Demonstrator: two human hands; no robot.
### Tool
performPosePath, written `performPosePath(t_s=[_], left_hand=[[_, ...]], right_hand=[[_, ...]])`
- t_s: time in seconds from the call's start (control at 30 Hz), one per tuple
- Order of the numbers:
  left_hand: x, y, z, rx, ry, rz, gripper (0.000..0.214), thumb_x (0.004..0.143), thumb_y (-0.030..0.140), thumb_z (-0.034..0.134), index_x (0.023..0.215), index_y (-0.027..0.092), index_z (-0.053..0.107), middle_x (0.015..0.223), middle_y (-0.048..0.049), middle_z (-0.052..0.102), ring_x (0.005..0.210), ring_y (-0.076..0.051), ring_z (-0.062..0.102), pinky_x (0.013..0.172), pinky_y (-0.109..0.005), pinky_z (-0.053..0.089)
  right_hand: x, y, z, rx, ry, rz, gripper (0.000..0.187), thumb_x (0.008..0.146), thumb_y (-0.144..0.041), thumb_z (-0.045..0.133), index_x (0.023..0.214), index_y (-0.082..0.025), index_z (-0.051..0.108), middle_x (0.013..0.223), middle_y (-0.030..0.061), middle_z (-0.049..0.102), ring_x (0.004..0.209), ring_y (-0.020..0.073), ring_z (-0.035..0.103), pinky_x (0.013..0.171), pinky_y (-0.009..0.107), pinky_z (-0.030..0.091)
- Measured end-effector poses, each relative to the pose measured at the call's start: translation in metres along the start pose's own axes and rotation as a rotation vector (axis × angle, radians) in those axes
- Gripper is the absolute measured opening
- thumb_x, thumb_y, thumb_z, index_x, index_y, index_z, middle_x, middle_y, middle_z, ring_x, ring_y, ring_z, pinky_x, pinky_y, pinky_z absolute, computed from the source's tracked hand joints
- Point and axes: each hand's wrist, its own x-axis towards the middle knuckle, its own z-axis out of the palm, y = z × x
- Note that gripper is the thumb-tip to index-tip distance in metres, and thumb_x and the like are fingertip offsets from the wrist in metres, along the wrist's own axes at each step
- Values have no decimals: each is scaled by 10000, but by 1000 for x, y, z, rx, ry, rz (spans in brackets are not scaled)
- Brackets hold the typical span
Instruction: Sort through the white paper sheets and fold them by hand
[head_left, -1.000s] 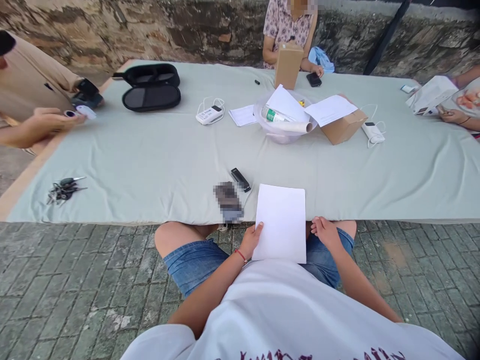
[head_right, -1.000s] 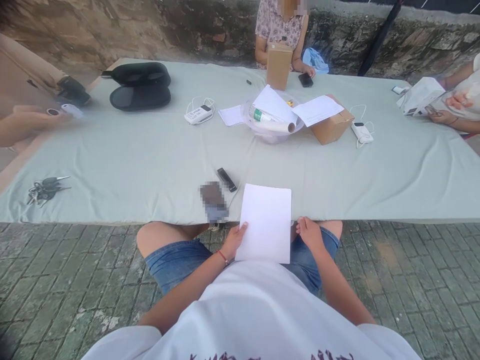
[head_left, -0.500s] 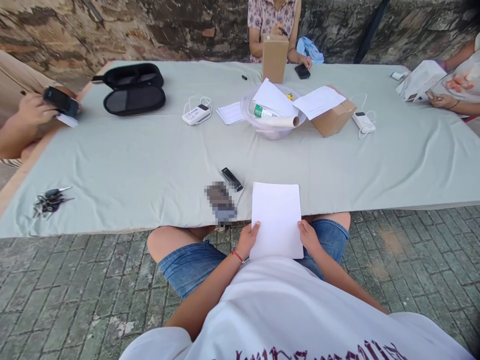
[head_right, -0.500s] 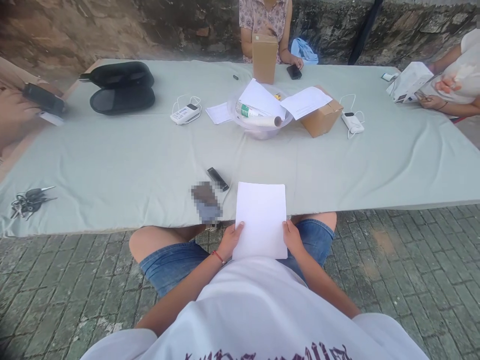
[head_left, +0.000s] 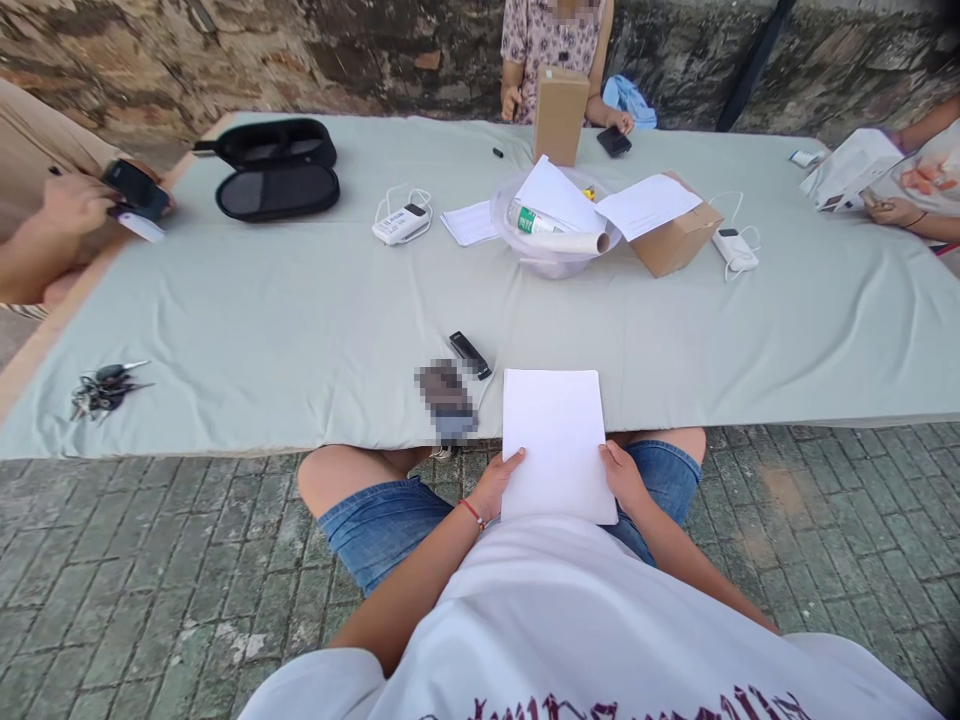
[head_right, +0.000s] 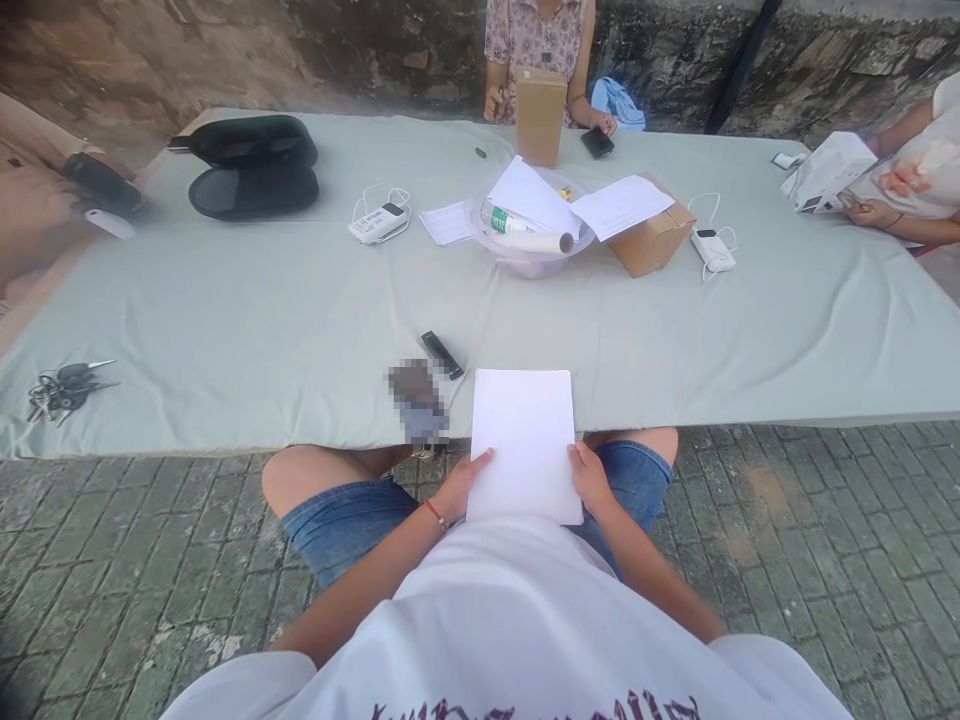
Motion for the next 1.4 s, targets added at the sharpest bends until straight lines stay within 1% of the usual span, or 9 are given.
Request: performPosePath(t_s=[0.17, 0.33, 0.47, 0.57, 0.67, 0.73, 0.87, 1.1, 1.4], left_hand=[[3, -5, -1, 28, 48, -33, 401, 757, 414, 769, 963, 78, 695, 893, -161, 749, 727, -246, 718, 732, -378, 593], [6, -7, -1, 17, 53, -38, 394, 754, 401, 775, 960, 74, 699, 897, -160, 751, 749, -248, 722, 735, -373, 597], [9, -10, -4, -14, 50, -41, 393, 738, 398, 789, 951, 82, 696, 921, -160, 750, 768, -254, 724, 748, -389, 600], [12, -12, -6, -20, 56, -40, 399, 720, 411, 802, 938, 96, 690, 930, -157, 750, 761, -258, 724, 730, -401, 604], [14, -15, -8, -22, 45, -25, 408, 716, 417, 804, 939, 95, 691, 931, -159, 749, 769, -261, 725, 729, -394, 604], [14, -15, -8, -26, 36, -16, 415, 716, 419, 803, 944, 90, 696, 936, -162, 749, 784, -265, 727, 741, -390, 602], [11, -14, -8, -35, 28, -18, 436, 722, 434, 797, 956, 79, 700, 929, -172, 748, 793, -269, 727, 760, -391, 599], [6, -13, -11, -40, -12, -32, 416, 722, 422, 800, 931, 76, 705, 888, -166, 751, 758, -243, 724, 760, -364, 592], [7, -14, -10, 9, -19, 13, 465, 696, 502, 799, 896, 93, 704, 821, -131, 748, 679, -211, 703, 691, -320, 575]], right_hand=[[3, -3, 0, -74, 25, -59, 424, 873, -617, 423, 809, -223, 565, 783, 26, 631, 768, 216, 557, 707, 337, 449], [16, -9, -12, -295, 95, -109, 348, 914, -482, 406, 1039, -224, 602, 901, 52, 683, 820, 236, 618, 765, 364, 469], [46, -33, -28, -539, 202, -236, 343, 933, -391, 376, 1088, -216, 627, 1009, 96, 685, 917, 262, 626, 848, 401, 472], [80, -58, -31, -648, 227, -398, 391, 944, -334, 331, 1127, -186, 643, 1131, 137, 644, 1062, 289, 564, 926, 441, 459], [114, -81, -27, -768, 162, -541, 445, 956, -346, 337, 1297, -184, 572, 1324, 144, 539, 1201, 309, 465, 978, 478, 439], [131, -92, -23, -875, 51, -604, 464, 967, -370, 345, 1351, -195, 536, 1448, 135, 438, 1292, 321, 388, 1018, 501, 409], [149, -102, -20, -1025, -155, -569, 428, 982, -393, 327, 1185, -222, 663, 1428, 114, 484, 1384, 321, 291, 1057, 516, 370], [150, -102, -23, -990, -185, -509, 474, 995, -400, 275, 1167, -222, 679, 1372, 102, 533, 1330, 295, 372, 1025, 464, 417], [147, -99, -18, -992, -201, -548, 436, 986, -348, 306, 1166, -221, 682, 1342, 94, 562, 1291, 286, 402, 1020, 460, 429]])
